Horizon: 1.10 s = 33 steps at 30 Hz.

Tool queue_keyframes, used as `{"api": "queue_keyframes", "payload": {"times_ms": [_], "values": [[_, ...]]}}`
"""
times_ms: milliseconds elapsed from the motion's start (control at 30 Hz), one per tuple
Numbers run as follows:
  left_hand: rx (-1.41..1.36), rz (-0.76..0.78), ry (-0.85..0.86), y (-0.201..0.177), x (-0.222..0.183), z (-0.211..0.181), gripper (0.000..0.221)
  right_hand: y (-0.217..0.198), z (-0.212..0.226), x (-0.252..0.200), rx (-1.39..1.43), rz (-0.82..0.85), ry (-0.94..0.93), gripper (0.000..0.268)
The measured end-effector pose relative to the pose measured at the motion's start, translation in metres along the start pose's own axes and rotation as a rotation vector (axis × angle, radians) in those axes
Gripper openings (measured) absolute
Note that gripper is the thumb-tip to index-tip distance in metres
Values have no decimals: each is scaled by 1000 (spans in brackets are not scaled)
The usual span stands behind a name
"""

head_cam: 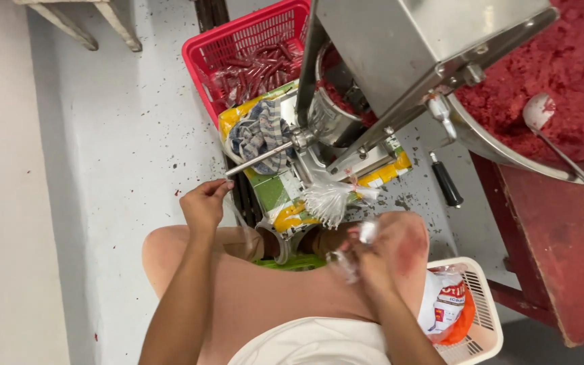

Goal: Operating a manual sausage stuffer to fill plastic casings with ground meat and managing the finished links.

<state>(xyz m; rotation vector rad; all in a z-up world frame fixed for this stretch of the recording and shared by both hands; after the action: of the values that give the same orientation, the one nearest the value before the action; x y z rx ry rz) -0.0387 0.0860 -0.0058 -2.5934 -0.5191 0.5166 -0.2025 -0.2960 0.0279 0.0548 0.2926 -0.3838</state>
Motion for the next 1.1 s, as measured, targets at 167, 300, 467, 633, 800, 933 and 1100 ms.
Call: {"api": "queue_keyframes", "payload": {"times_ms": [167,300,467,633,800,933,1100], "values": [[361,72,-174,-3,31,31,32,-52,18,-13,253,-399,382,19],[391,73,-254,5,42,46,35,-78,-8,5,404,-297,237,6],[343,45,-111,14,50,41,34,-99,-28,17,612,-263,189,10],[482,100,56,22,49,20,30,-110,2,17,481,-285,242,17],[669,222,301,31,49,-5,40,-150,71,19,221,-624,230,21],[905,447,313,81,42,-36,36,-161,140,47,-274,-568,-169,38],[752,575,282,138,-8,-123,51,-97,150,73,-1007,-185,-163,31]]}}
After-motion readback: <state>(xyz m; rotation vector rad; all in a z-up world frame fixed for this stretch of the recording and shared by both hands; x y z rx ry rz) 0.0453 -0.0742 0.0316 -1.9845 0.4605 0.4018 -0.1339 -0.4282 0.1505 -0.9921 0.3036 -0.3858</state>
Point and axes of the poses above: each hand's wrist, its own x-axis towards the middle knuckle, its own y-axis out of the palm, z = x × y, the point moved 8 cm from there along x, towards the middle knuckle, and after that the axes turned 10 degrees about -y, right-handed, at the moved point
